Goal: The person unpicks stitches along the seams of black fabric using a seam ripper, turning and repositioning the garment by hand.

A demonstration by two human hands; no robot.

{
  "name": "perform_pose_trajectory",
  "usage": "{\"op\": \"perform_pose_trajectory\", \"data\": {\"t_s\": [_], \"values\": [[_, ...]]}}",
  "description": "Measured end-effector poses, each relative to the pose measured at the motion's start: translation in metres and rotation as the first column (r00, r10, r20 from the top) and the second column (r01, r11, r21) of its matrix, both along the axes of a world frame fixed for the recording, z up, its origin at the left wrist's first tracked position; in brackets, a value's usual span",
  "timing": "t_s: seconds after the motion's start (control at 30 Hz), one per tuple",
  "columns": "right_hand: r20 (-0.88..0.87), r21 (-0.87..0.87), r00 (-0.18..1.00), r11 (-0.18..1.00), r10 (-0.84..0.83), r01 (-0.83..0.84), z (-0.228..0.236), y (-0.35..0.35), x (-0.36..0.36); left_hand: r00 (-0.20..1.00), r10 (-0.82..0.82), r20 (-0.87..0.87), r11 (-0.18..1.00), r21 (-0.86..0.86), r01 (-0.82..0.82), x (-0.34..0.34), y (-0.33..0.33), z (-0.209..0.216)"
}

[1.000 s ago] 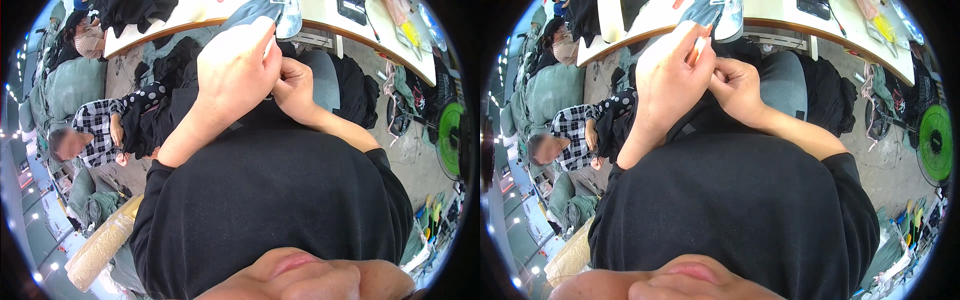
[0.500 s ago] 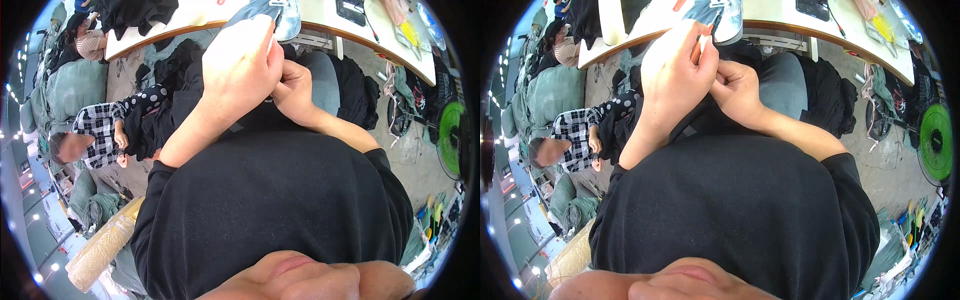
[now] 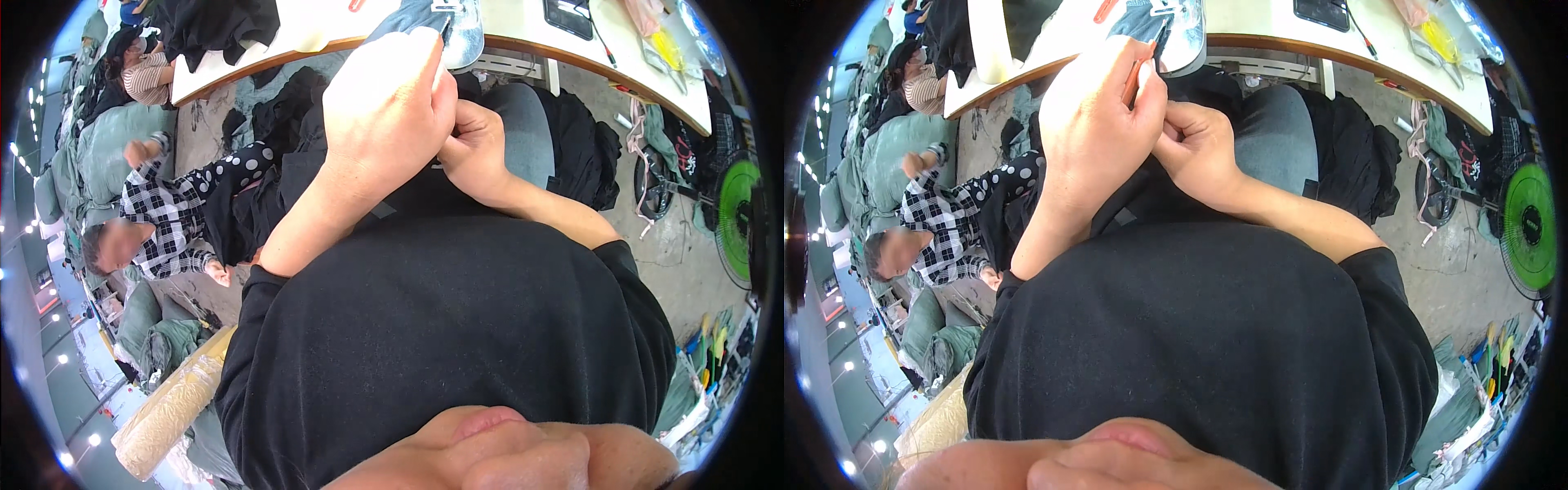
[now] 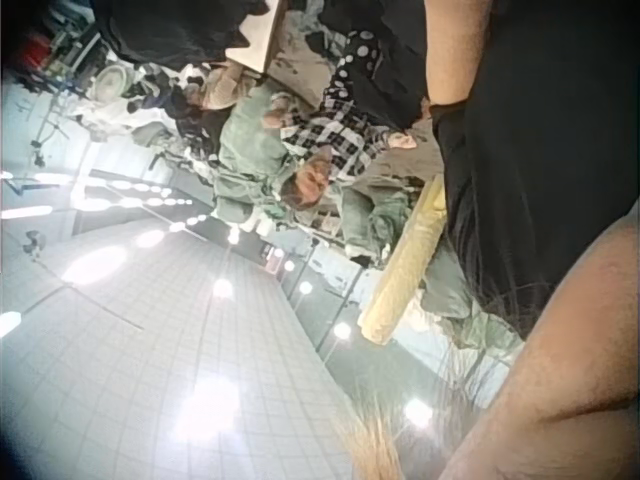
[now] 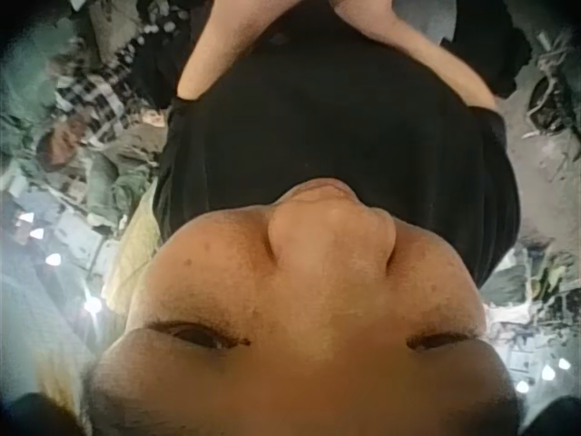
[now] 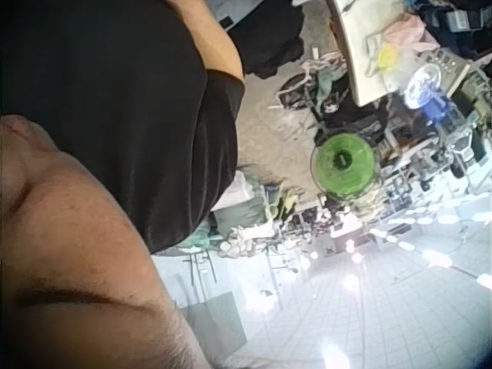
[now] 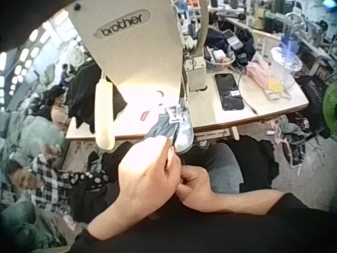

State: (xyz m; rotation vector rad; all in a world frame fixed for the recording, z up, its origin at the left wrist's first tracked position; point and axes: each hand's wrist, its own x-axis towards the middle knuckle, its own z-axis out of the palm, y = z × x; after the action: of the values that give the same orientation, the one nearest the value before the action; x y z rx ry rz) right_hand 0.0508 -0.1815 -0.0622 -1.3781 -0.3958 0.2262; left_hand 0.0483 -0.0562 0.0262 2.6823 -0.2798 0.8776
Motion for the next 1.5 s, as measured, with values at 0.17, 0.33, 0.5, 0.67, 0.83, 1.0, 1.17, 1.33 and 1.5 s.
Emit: {"op": "perform_pose_trajectory", "data": {"t_s": [0.17, 0.33, 0.5, 0.67, 0.83, 1.0, 1.17, 1.33, 1.5], "values": [[0.007, 0.010, 1.000, 1.000, 0.010, -0.010, 0.000, -0.001, 0.001, 0.999, -0.037, 0.011, 0.999, 0.027, 0.037, 0.007, 0.003, -0.002], [0.008, -0.089, 1.000, 0.996, 0.013, -0.012, 0.007, -0.005, 0.002, 0.990, -0.126, 0.069, 0.992, -0.011, 0.127, 0.015, 0.016, -0.011], [-0.029, -0.013, 0.999, 1.000, 0.016, -0.017, 0.004, -0.006, 0.006, 0.970, -0.238, -0.052, 0.971, -0.054, 0.235, 0.028, 0.030, -0.006], [-0.045, -0.004, 0.999, 1.000, 0.011, -0.011, 0.003, -0.004, 0.007, 0.943, -0.328, 0.047, 0.941, -0.066, 0.331, 0.044, 0.041, -0.025], [-0.122, 0.033, 0.992, 0.999, 0.011, -0.007, 0.005, -0.011, 0.011, 0.939, -0.342, 0.038, 0.922, -0.181, 0.343, 0.054, 0.023, -0.026], [-0.027, 0.033, 0.998, 0.998, 0.060, -0.059, -0.008, -0.016, 0.010, 0.889, -0.454, -0.063, 0.890, -0.077, 0.449, 0.038, 0.003, -0.002], [-0.387, 0.512, 0.881, 0.858, 0.271, -0.039, 0.012, -0.031, 0.021, 0.894, -0.448, -0.010, 0.882, -0.169, 0.440, -0.004, 0.026, 0.000], [-0.074, -0.046, 0.957, 0.957, 0.281, -0.285, 0.052, -0.052, 0.011, 0.898, -0.439, -0.007, 0.765, -0.526, 0.370, -0.037, 0.045, 0.016], [0.494, -0.287, 0.803, 0.935, 0.332, -0.210, 0.131, -0.042, 0.020, 0.704, -0.710, 0.017, 0.113, -0.984, 0.138, -0.054, 0.040, 0.007]]}}
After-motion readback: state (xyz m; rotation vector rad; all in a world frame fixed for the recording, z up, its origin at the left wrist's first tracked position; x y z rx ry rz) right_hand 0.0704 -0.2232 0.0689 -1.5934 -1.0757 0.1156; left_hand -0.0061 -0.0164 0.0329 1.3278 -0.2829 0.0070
